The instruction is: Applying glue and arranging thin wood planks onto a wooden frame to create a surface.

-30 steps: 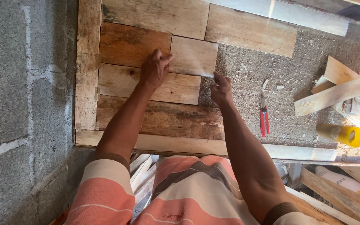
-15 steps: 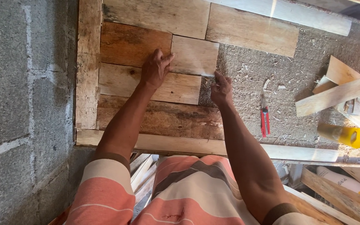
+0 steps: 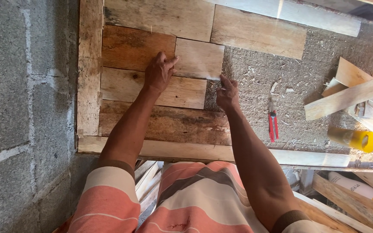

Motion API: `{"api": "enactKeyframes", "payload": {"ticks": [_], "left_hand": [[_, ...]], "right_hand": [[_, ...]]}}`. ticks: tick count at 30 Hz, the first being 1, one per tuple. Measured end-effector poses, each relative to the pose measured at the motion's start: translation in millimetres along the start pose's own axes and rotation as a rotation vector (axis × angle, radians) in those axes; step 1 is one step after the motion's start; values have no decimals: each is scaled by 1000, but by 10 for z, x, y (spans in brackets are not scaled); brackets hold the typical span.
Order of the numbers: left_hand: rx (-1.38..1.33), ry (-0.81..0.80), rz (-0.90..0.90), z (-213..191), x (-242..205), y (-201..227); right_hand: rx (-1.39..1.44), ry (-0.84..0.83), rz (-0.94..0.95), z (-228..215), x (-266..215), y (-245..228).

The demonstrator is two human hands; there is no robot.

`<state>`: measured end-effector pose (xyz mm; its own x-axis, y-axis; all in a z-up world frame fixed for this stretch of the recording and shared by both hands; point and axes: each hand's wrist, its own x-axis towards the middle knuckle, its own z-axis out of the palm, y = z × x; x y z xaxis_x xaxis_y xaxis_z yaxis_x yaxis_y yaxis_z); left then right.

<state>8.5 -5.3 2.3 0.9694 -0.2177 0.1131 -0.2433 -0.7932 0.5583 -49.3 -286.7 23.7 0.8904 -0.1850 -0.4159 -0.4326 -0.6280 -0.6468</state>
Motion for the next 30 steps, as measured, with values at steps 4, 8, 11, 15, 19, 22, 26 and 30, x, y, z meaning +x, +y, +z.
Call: {"api": "enactKeyframes", "payload": {"ticks": [4,8,11,15,19,22,26,30], "left_hand": [[-1,-4,-21,-26,11,30],[-11,-12,-31,-46,-3,27],[-9,4,-17,-69,-12,45],[-51,2,-80,18,-51,-13],[-63,41,-22,4,-50,-57],[-143,9,-65,50,-40,-171],[-360,-3,-128,151,26,-317],[-370,123,-241,3,-64,-77]], "right_hand": [[16,0,1,-46,-65,-87],[37,-2,-58,-42,-10,49],[68,4,-90,-77,-1,196],[172,113,-134,-175,-110,445],[-157,553,-134,-442,-380,987],[-245,804,-29,-747,-625,1291],[-380,644,226,-1020,-863,1903],[-402,556,273,-1120,-1053,1964]]}}
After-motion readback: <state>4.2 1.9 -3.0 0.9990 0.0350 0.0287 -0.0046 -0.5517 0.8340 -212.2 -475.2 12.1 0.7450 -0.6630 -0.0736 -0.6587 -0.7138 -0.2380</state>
